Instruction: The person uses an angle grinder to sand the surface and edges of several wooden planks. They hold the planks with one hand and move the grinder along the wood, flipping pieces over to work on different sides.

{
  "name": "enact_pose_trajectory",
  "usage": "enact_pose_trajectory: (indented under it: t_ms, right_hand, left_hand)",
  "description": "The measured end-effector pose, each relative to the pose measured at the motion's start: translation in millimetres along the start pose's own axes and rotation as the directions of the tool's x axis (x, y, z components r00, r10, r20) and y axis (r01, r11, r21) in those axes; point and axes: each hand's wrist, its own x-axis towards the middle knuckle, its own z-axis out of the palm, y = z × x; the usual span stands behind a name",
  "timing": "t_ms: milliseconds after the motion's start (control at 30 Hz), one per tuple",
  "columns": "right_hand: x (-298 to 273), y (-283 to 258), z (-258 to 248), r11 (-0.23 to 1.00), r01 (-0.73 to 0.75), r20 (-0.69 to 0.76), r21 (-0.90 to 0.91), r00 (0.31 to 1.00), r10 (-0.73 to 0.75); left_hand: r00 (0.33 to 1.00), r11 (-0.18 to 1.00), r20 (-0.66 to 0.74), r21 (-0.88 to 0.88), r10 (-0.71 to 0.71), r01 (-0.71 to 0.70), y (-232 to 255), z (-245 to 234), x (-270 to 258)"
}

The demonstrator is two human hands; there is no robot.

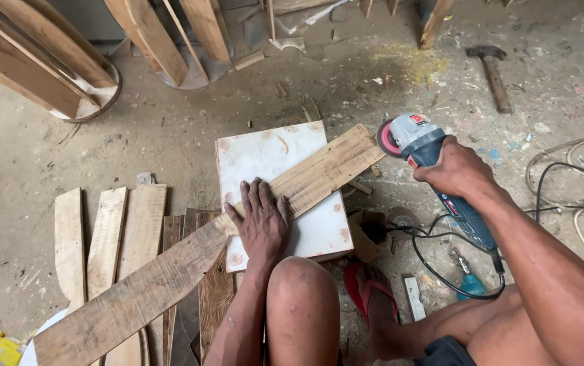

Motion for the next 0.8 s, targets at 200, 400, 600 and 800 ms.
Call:
enact_pose_trajectory:
  t_ms: [200, 400, 600, 800]
  right_hand:
    - [15.6, -3.2, 6.2, 1.0, -0.011, 0.047, -0.023, 0.999, 0.012]
    - [46.3, -16.0, 9.8, 1.0, 0.012, 0.063, -0.01, 0.998, -0.011]
    - [61.9, -47.6, 18.8, 0.998, 0.06, 0.012, -0.017, 0.998, -0.059]
    - [62.6, -42.8, 19.7, 0.999, 0.048, 0.007, -0.001, 0.999, -0.048]
  left_hand:
    - [1.0, 1.0, -0.003, 0.01, 0.013, -0.013, -3.7, 6.0, 2.0]
    - [1.0, 1.0, 0.027, 0.031, -0.001, 0.001, -0.1, 0.2, 2.3]
    - [1.0, 0.999, -0.025, 0.035, 0.017, -0.016, -1.6, 5.1, 1.9]
    - [0.999, 0.999, -0.048, 0.034, 0.022, -0.02, -3.5, 9.0, 2.5]
